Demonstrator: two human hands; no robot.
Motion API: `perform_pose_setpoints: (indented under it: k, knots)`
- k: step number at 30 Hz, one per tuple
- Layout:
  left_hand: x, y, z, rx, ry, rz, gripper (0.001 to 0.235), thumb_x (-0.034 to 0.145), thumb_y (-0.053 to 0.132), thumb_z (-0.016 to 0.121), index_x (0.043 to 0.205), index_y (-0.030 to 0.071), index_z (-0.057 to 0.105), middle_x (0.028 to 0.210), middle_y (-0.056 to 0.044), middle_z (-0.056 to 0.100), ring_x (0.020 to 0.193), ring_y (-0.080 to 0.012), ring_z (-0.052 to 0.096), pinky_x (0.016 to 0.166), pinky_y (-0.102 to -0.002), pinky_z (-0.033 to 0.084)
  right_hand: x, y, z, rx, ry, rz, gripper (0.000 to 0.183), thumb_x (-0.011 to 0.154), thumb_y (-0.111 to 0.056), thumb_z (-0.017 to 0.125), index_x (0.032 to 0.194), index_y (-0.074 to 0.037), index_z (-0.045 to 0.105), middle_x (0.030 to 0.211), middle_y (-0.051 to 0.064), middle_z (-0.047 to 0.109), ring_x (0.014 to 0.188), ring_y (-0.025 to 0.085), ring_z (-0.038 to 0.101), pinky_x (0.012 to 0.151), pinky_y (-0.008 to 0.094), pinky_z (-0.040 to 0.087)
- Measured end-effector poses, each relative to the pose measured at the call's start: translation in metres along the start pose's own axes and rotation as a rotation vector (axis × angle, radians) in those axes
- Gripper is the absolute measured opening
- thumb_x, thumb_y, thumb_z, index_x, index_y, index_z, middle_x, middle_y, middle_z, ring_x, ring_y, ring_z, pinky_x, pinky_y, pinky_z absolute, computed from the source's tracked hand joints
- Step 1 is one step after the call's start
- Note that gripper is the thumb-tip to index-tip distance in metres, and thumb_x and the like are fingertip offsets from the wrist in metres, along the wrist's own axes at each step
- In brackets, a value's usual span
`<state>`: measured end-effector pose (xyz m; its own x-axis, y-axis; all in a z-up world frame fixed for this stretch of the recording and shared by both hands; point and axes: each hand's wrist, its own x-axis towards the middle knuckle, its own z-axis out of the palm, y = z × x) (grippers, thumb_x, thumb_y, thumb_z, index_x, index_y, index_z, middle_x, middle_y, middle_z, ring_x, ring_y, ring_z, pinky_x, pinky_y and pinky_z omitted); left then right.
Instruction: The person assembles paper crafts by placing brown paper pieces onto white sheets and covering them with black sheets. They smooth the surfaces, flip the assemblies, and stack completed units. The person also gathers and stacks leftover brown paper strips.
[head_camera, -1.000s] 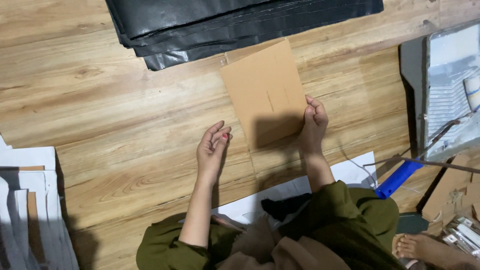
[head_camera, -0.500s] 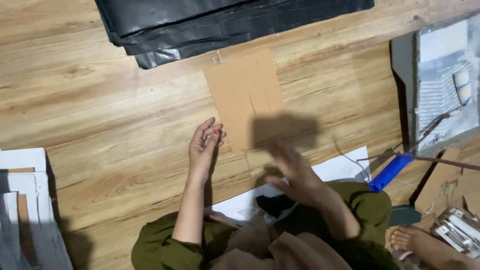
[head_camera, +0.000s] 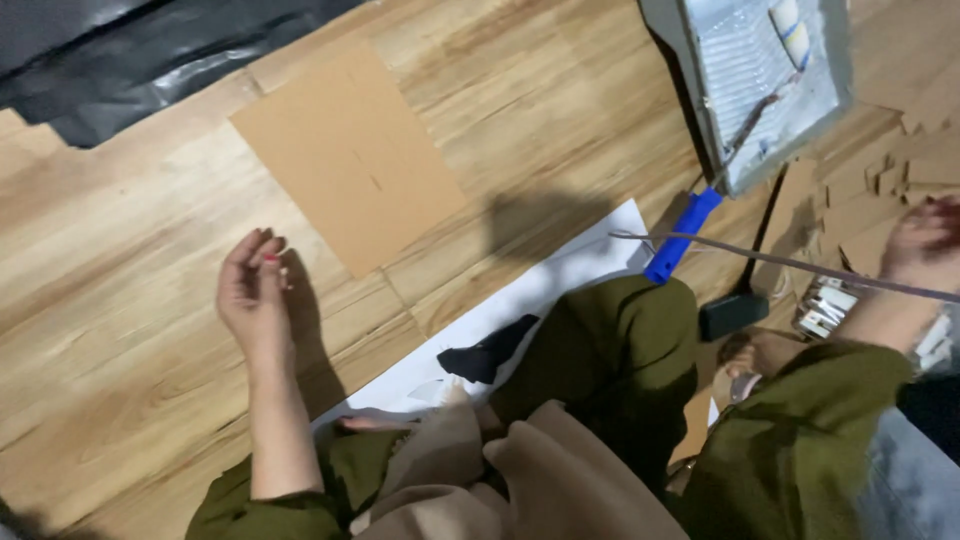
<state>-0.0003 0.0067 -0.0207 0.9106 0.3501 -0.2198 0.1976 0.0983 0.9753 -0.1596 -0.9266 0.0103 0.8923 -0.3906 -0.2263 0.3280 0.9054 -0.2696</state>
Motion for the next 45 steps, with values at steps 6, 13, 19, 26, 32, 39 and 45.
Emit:
perform_pose_setpoints:
  k: [6,13,19,26,32,39,45]
  knots:
    - [-0.003,0.022,0.001,0.44,0.113,0.438,0.022,0.093,-0.011,0.047,0.113,-0.008,0.056,0.111,-0.02,0.054,0.1,-0.0295,0.064,0.087,-0.035,0.051,-0.054,0.112,-0.03,-0.997,1.363,-0.51,0.039,0.088,-0.028,0.072,0.062,-0.021,0.045,0.051,-0.005,0.047,0.043,0.009,0.045,0.041,0.027,0.031]
    - [-0.001,0.021,0.002,0.554,0.066,0.446,0.018,0.098,0.001,0.053,0.114,-0.006,0.06,0.112,-0.019,0.046,0.111,-0.0276,0.049,0.092,-0.039,0.053,-0.055,0.173,-0.017,-1.936,0.371,-0.405,0.04,0.092,-0.024,0.072,0.123,-0.007,0.054,0.125,0.009,0.056,0.113,0.019,0.054,0.089,0.034,0.05]
    - [0.001,0.016,0.005,0.664,0.085,0.436,0.022,0.099,0.008,0.056,0.113,-0.006,0.064,0.111,-0.016,0.047,0.109,-0.027,0.048,0.091,-0.037,0.045,-0.018,0.168,-0.022,-2.137,0.832,0.136,0.034,0.089,-0.036,0.07,0.107,-0.016,0.048,0.108,0.003,0.056,0.099,0.021,0.052,0.079,0.043,0.042]
    - [0.004,0.014,0.01,0.492,0.066,0.406,0.017,0.098,-0.004,0.052,0.113,-0.006,0.058,0.112,-0.016,0.043,0.107,-0.0296,0.057,0.094,-0.036,0.052,-0.02,0.185,0.002,-1.99,1.105,0.113,0.03,0.089,-0.033,0.072,0.099,-0.023,0.046,0.093,-0.002,0.053,0.086,0.015,0.053,0.073,0.039,0.047]
    - [0.007,0.016,0.001,0.317,0.057,0.496,0.02,0.096,-0.008,0.048,0.115,-0.011,0.053,0.109,-0.022,0.042,0.103,-0.038,0.056,0.094,-0.047,0.049,-0.029,0.207,0.017,-1.4,1.012,-0.872,0.031,0.087,-0.032,0.062,0.086,-0.017,0.035,0.072,0.003,0.035,0.061,0.017,0.038,0.062,0.038,0.039]
    - [-0.002,0.035,0.012,0.187,0.043,0.44,0.023,0.097,0.007,0.049,0.118,0.0,0.058,0.103,-0.018,0.053,0.093,-0.0272,0.059,0.077,-0.038,0.052,-0.153,0.254,-0.004,-2.938,0.847,-1.059,0.028,0.101,-0.027,0.048,0.124,-0.014,0.038,0.112,-0.008,0.046,0.1,0.001,0.044,0.09,0.018,0.038]
    - [-0.004,0.033,0.005,-0.104,0.185,0.275,0.025,0.1,0.01,0.041,0.116,0.004,0.059,0.095,-0.01,0.063,0.086,-0.0154,0.064,0.074,-0.027,0.054,-0.243,0.559,0.059,-2.145,-0.477,-0.615,0.026,0.085,-0.025,0.067,0.1,-0.003,0.064,0.094,0.01,0.061,0.083,0.026,0.06,0.075,0.037,0.049]
